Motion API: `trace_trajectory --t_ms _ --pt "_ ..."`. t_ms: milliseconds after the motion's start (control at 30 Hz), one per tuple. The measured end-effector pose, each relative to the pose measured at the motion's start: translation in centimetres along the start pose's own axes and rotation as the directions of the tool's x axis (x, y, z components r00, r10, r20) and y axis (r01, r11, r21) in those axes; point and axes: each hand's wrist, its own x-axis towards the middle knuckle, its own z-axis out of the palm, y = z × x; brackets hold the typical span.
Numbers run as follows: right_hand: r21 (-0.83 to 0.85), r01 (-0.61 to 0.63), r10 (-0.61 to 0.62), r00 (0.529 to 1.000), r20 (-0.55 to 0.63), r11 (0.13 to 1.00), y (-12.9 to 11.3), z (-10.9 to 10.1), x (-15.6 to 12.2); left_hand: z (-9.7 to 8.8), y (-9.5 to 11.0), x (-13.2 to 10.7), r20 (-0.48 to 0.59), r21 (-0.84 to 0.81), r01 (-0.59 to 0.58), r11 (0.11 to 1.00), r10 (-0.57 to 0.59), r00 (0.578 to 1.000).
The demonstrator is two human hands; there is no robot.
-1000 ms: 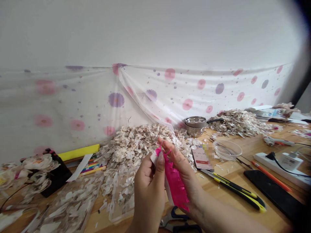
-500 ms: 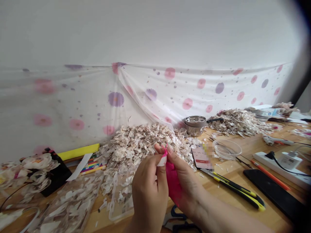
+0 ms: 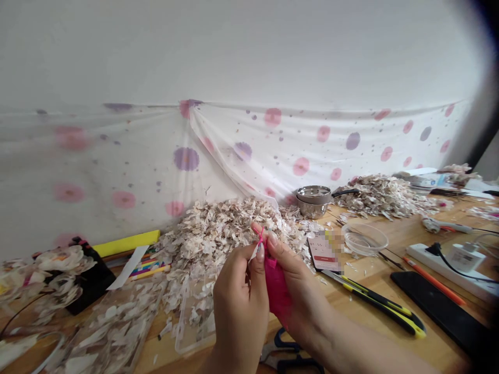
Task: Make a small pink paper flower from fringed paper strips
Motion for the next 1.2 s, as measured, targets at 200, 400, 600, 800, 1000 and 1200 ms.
trace_trajectory --t_ms 200,400,600,800,1000,1200 --pt "-0.060 0.077 -0.072 0.994 0.083 0.995 0.2 -0.2 -0.1 0.1 -0.2 0.1 -0.005 0.010 -0.016 1.000 0.016 1.000" --pt "-0.096 0.044 -0.045 0.999 -0.012 0.994 0.2 -0.2 0.0 -0.1 -0.8 0.2 -0.047 0.138 -0.213 0.967 0.221 0.974" --pt "-0.012 -0.078 0.077 0.995 -0.067 0.997 0.1 -0.4 0.3 0.1 -1.2 0.4 -0.044 0.236 -0.302 0.924 0.320 0.946" --pt "0.087 -0.102 0.107 0.992 -0.059 0.991 0.1 -0.1 0.5 0.2 -1.3 0.0 -0.033 0.143 -0.210 0.967 0.217 0.976" --pt "0.099 -0.072 0.074 0.997 -0.021 0.993 0.1 -0.1 0.3 -0.1 0.4 0.0 0.036 -0.129 0.083 0.988 -0.079 0.996" --pt "0.039 0.013 -0.014 1.000 0.013 0.999 -0.1 0.3 -0.4 -0.7 1.4 0.1 0.312 -0.467 0.506 0.725 -0.400 0.862"
